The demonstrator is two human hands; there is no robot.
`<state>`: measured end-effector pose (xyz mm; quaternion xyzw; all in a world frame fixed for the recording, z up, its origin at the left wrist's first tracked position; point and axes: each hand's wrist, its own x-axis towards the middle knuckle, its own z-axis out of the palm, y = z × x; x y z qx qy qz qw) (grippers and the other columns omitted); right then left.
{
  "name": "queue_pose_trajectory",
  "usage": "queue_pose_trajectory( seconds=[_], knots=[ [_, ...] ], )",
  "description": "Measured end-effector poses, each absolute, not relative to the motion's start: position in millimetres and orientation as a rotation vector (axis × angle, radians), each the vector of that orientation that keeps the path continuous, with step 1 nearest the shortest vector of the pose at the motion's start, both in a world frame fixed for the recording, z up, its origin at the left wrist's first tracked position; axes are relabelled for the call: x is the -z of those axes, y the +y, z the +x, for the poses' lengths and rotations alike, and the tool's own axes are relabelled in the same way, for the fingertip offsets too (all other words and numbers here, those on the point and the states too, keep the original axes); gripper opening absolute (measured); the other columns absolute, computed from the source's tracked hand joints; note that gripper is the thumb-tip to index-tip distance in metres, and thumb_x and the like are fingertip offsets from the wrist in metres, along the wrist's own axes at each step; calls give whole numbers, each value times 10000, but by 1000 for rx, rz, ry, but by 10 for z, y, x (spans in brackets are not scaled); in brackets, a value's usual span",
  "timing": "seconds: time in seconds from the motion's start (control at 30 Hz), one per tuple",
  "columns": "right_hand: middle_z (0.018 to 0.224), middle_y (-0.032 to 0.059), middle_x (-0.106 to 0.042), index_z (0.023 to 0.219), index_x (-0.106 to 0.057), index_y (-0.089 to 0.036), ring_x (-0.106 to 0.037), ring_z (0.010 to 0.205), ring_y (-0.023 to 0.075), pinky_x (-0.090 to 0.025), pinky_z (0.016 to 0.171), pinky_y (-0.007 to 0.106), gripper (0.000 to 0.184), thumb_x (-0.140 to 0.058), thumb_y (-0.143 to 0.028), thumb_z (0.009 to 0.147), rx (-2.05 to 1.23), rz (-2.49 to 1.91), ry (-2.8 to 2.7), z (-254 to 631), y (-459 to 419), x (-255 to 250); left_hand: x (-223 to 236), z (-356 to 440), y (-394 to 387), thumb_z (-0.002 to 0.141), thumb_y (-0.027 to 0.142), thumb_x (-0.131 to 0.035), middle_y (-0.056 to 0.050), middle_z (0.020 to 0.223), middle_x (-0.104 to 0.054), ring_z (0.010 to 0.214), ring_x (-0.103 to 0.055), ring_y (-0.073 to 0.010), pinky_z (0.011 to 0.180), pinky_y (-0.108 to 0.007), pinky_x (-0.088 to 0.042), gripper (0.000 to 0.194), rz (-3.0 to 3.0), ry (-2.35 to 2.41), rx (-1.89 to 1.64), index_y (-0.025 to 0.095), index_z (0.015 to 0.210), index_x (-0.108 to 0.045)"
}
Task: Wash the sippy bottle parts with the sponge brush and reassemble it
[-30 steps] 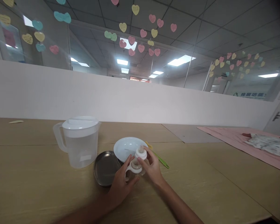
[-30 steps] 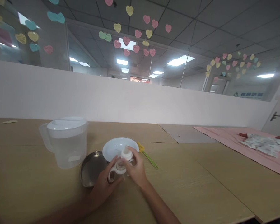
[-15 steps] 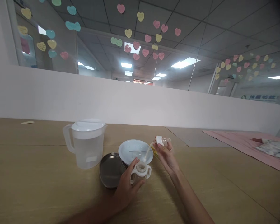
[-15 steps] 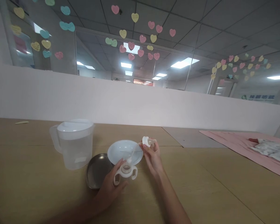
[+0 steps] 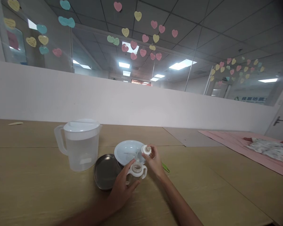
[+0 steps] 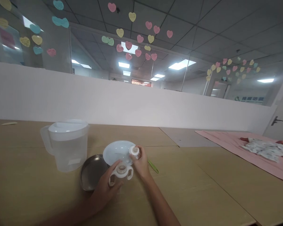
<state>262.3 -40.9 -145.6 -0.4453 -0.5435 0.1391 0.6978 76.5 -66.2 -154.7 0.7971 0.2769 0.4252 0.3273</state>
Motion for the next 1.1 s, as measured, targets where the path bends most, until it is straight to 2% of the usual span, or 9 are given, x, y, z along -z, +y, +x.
queue_pose_trajectory(
  seconds=[0.17,0.4,0.5,0.6,0.73,0.87,0.93,1.1],
  knots=[
    [926,29,-602,974,-527,-183,-552,864,186,-420,815,350,342,-617,-256,652,-247,-1263,-1517,2644,-492,1429,1493,766,-681,759,323,-540,-85,1299,-456,1191,-417,-225,1004,-371,-332,551,2121,756,-1105,198,1274,-387],
    [951,52,-613,999,-545,-174,-559,886,202,-430,819,360,341,-599,-289,683,-136,-1277,-1433,2661,-488,1458,1568,768,-665,771,354,-531,-90,1292,-462,1184,-424,-234,993,-384,-348,557,2139,724,-1106,206,1283,-367],
    [973,75,-606,1019,-548,-162,-559,902,209,-444,816,366,363,-603,-305,689,-41,-1243,-1351,2675,-461,1476,1588,743,-663,782,337,-517,-101,1354,-376,1236,-353,-247,1011,-394,-324,573,2218,732,-1230,213,1306,-321],
    [1012,92,-594,1040,-542,-164,-555,939,211,-447,837,380,341,-581,-274,719,110,-1196,-1340,2682,-458,1464,1414,746,-617,786,327,-511,-109,1407,-268,1287,-250,-257,1043,-405,-264,578,2312,753,-1429,204,1310,-300],
    [1111,98,-559,1076,-553,-205,-518,1047,211,-434,895,389,291,-497,-224,791,372,-1114,-1473,2644,-524,1429,969,911,-475,816,353,-457,-75,1266,-463,1179,-407,-213,1005,-365,-319,419,2363,743,-1325,218,1211,-433],
    [1161,93,-542,1262,-415,-228,-493,1105,202,-441,920,391,450,-456,-161,819,609,-989,-1621,2595,-643,1382,729,1141,-348,784,362,-508,-58,1155,-560,1064,-501,-199,930,-315,-385,396,2430,597,-1105,204,1147,-516],
    [1144,95,-561,1309,-350,-224,-500,1103,203,-462,904,394,524,-476,-123,811,726,-925,-1642,2582,-692,1350,682,1164,-326,806,341,-481,-50,1134,-584,1044,-518,-193,911,-298,-389,362,2461,536,-1038,215,1141,-541],
    [1136,76,-581,1267,-412,-218,-508,1103,213,-495,889,402,481,-503,-110,808,800,-841,-1664,2547,-750,1290,473,963,-371,856,344,-391,-10,1017,-654,904,-586,-169,828,-249,-419,334,2488,360,-896,250,1110,-587]
  ],
)
